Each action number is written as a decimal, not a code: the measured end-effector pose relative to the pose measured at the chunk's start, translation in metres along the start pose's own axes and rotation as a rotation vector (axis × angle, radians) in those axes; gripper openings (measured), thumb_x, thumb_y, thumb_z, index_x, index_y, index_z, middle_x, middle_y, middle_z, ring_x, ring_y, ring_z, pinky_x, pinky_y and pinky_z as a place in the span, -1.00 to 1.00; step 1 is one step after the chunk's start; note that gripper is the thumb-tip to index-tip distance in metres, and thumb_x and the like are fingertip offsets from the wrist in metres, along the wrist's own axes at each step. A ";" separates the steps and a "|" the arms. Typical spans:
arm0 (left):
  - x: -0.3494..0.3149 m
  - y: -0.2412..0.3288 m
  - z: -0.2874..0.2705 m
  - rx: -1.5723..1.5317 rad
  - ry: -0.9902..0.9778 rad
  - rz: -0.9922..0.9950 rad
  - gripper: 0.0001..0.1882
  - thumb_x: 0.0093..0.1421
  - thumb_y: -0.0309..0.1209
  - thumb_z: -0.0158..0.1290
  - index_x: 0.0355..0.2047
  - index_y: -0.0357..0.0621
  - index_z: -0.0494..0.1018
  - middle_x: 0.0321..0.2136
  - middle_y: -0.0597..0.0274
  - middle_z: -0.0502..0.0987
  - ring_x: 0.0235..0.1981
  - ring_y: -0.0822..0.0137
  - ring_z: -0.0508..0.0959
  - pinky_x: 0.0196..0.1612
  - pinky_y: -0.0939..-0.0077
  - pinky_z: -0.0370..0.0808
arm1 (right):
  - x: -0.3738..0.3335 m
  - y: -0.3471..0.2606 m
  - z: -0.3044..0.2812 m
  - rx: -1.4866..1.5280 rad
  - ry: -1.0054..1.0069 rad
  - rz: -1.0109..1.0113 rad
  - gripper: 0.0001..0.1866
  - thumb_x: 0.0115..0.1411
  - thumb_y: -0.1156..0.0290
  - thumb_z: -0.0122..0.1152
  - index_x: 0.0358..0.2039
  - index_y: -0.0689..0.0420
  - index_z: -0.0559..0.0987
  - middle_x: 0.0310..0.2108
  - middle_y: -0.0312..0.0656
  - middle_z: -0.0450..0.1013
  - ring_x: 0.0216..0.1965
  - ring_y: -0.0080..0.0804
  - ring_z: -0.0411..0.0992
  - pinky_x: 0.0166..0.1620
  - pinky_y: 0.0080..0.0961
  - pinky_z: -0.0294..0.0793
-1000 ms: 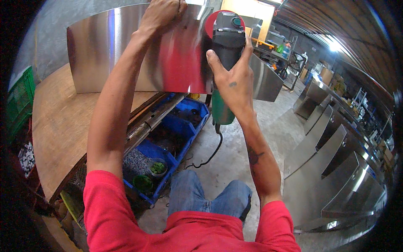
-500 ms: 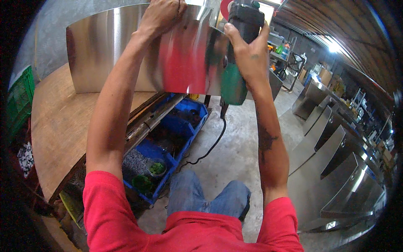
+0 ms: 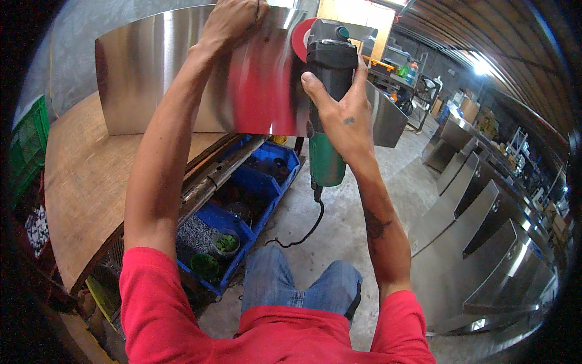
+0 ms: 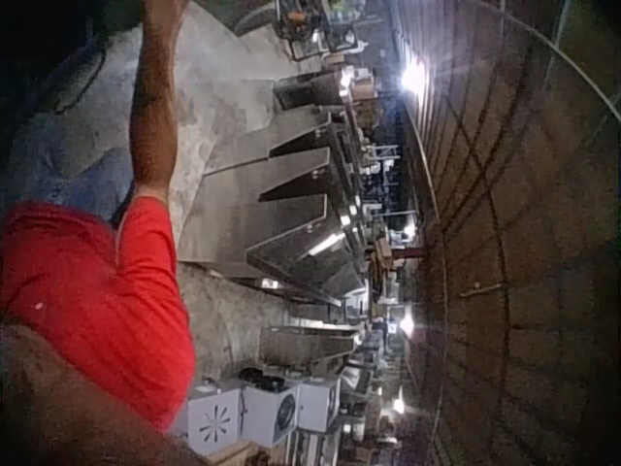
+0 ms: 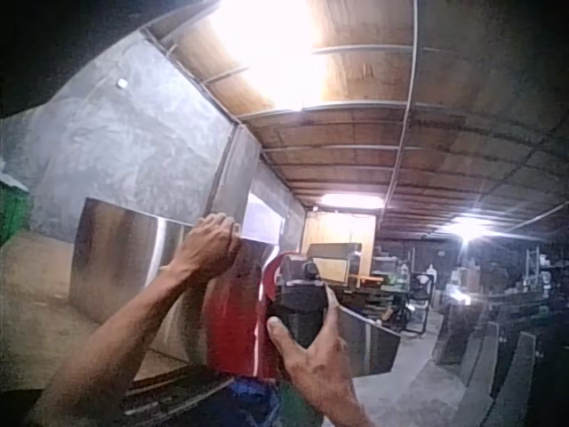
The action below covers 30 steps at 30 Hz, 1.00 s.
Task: The person uses a handheld angle grinder with a polishing pad to smooth and polish the surface of a large stainless steel panel. They move the tool across the panel's face and edges, repositioning the panel as needed to access different areas.
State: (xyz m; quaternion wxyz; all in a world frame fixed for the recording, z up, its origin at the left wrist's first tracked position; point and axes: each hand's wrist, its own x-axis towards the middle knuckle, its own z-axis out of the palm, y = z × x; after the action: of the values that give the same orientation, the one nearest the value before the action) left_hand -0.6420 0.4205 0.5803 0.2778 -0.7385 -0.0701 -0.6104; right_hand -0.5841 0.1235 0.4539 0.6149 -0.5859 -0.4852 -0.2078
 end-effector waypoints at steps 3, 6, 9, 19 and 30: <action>-0.002 0.001 -0.003 -0.018 0.008 -0.001 -0.62 0.60 -0.18 -0.18 -0.12 -0.24 0.49 -0.15 -0.11 0.59 0.01 -0.16 0.60 0.16 -0.02 0.51 | 0.006 0.001 0.001 0.025 0.002 -0.056 -0.05 0.33 0.05 0.48 0.50 0.20 0.15 -0.13 0.12 0.68 -0.13 0.03 0.72 0.01 -0.09 0.66; -0.001 0.006 -0.005 0.002 -0.020 -0.011 -0.62 0.60 -0.18 -0.18 -0.12 -0.23 0.49 -0.13 -0.11 0.60 0.02 -0.16 0.60 0.17 -0.03 0.51 | 0.016 -0.001 0.000 0.011 0.026 -0.053 -0.11 0.32 0.02 0.48 0.42 0.24 0.22 -0.14 0.12 0.68 -0.15 0.02 0.72 0.01 -0.09 0.65; 0.000 0.005 -0.007 0.024 -0.018 -0.002 -0.62 0.60 -0.18 -0.18 -0.12 -0.23 0.48 -0.13 -0.10 0.60 0.02 -0.15 0.60 0.17 -0.03 0.51 | 0.035 -0.007 -0.004 0.103 0.001 -0.005 -0.32 0.31 0.02 0.49 0.20 0.22 0.46 -0.12 -0.11 0.62 -0.17 -0.36 0.61 -0.06 -0.34 0.63; 0.000 0.003 -0.001 0.063 -0.057 0.024 -0.63 0.59 -0.20 -0.18 -0.07 -0.25 0.48 -0.09 -0.09 0.58 0.05 -0.13 0.60 0.21 -0.01 0.50 | 0.037 0.002 -0.019 0.144 0.052 0.000 -0.28 0.29 0.03 0.51 0.24 0.21 0.41 -0.10 -0.06 0.61 -0.16 -0.30 0.62 -0.10 -0.30 0.63; 0.000 0.000 0.002 0.014 -0.038 0.002 -0.61 0.60 -0.19 -0.20 -0.07 -0.26 0.48 -0.12 -0.10 0.57 0.00 -0.16 0.60 0.15 -0.04 0.50 | -0.011 0.006 -0.005 -0.042 0.018 0.028 0.03 0.31 0.05 0.48 0.54 0.24 0.08 -0.07 0.21 0.66 -0.11 0.14 0.71 0.01 -0.07 0.65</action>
State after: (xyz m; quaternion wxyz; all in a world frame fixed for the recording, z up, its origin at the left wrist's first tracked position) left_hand -0.6404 0.4210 0.5800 0.2821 -0.7481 -0.0786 -0.5955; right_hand -0.5826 0.1166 0.4424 0.6098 -0.6035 -0.4667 -0.2146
